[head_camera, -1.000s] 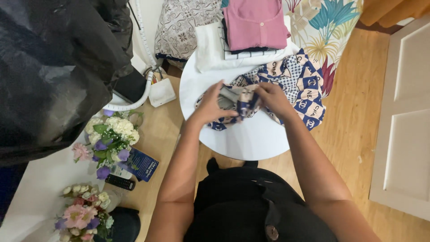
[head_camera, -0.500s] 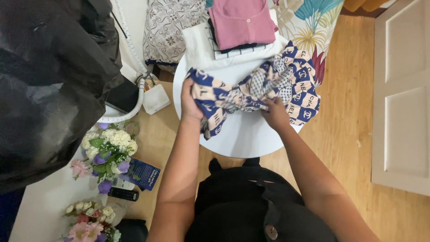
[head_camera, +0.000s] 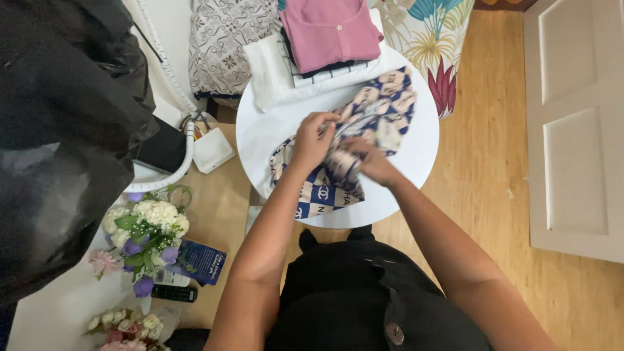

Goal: The person folds a pink shirt on a white round table, smoothing it out and folding it into a neat rectangle. They then pick up a patterned blue and white shirt from a pile on a nearby chair and fold it on the same table.

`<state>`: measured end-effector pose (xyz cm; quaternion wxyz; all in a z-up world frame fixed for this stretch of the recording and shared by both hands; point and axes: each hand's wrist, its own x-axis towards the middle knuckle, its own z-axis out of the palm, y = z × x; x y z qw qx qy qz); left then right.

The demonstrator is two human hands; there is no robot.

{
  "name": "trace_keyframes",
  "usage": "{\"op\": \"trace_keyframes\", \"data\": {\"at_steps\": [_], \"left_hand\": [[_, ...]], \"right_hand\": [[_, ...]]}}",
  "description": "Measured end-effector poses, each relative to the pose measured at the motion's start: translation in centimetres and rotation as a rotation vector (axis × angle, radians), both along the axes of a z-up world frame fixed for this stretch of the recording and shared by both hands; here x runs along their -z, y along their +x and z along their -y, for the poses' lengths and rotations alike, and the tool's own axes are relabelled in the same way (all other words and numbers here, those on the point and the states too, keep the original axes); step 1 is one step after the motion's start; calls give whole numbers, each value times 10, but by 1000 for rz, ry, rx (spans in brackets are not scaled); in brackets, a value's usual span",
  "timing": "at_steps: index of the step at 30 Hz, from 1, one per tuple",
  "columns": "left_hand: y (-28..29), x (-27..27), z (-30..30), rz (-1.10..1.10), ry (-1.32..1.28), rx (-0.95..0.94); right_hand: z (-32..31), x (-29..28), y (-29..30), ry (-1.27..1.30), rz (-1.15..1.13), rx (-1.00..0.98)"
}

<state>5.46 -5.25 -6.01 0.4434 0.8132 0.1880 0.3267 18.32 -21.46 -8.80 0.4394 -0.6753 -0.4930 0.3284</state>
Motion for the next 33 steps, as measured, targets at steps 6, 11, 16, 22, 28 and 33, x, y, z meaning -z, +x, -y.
{"op": "trace_keyframes", "data": {"at_steps": [6,11,16,22,28,33], "left_hand": [[47,28,34,-387,-173,359],[83,140,65,-479,-135,441],[92,85,79,-830,8,340],[113,165,79,-881,152,56],[135,155,51,-694,-504,96],[98,83,3,408,-1477,60]], "right_hand": [[16,57,-31,-193,119,-267],[37,64,-27,-245,315,-320],[72,83,10,-236,655,-286],[93,68,47,-555,698,-177],[83,86,59,-791,711,98],[83,114,98,-551,-61,484]]}}
